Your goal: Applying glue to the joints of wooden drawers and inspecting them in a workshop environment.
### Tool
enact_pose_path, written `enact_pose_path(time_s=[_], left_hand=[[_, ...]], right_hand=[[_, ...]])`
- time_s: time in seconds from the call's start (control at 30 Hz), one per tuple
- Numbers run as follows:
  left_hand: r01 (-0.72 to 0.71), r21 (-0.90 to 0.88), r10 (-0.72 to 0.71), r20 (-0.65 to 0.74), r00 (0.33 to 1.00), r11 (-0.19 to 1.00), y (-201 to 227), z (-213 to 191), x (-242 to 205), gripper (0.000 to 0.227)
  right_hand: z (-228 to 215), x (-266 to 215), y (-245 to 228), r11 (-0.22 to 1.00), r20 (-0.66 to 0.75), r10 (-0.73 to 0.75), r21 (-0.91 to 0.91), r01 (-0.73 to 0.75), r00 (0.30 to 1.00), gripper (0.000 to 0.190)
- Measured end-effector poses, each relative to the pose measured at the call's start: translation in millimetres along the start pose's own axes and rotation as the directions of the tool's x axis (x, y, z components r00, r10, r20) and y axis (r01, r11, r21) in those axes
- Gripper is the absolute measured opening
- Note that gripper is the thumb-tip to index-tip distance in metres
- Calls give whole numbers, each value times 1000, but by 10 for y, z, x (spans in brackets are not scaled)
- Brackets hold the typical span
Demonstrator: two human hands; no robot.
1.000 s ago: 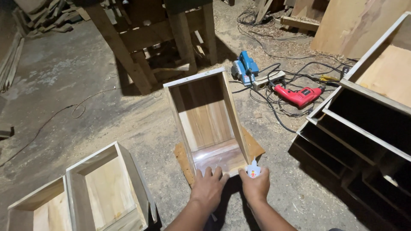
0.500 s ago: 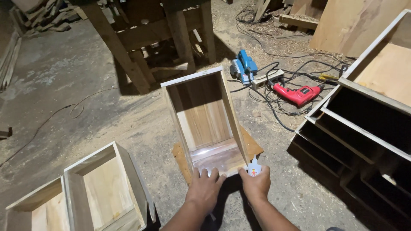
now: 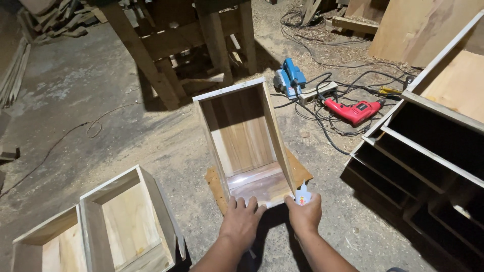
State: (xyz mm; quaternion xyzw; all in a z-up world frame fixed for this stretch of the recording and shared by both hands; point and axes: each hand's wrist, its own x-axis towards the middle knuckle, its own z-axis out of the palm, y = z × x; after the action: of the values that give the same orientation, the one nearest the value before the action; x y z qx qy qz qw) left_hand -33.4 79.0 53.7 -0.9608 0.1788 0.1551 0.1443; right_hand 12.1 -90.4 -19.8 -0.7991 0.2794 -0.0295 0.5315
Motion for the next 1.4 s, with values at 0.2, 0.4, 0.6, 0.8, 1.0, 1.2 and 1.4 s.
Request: enact_pose_path(time_s=[0.2, 0.4, 0.6, 0.8, 1.0, 1.2, 1.4], left_hand=[[1, -46, -7, -111, 994, 999, 23, 133, 77, 43], [-6, -117, 11, 37, 999, 993, 56, -102, 64, 51], [-18, -81, 9, -116, 993, 997, 156, 199, 200, 44], [-21, -150, 37, 102, 994, 988, 48, -247, 10, 69], [17, -153, -18, -1, 1000, 988, 62, -66, 69, 47], [33, -158, -40, -37, 999, 987, 45, 23, 93, 48], [-38, 10, 36, 156, 987, 999, -60, -394, -69, 57]], right_hand=[[7, -46, -57, 999, 24, 46, 0, -46, 999, 62], [-61, -154, -196, 999, 58, 51, -2, -51, 997, 56], [87, 15, 97, 1000, -9, -25, -9, 25, 1000, 52], [47, 29, 74, 999, -4, -18, -35, 18, 1000, 64], [-21, -12, -17, 1000, 4, -20, 19, 20, 1000, 60], [-105, -96, -212, 998, 30, 59, 36, -60, 998, 54], [-191, -136, -399, 994, 87, 106, -26, -105, 991, 53]])
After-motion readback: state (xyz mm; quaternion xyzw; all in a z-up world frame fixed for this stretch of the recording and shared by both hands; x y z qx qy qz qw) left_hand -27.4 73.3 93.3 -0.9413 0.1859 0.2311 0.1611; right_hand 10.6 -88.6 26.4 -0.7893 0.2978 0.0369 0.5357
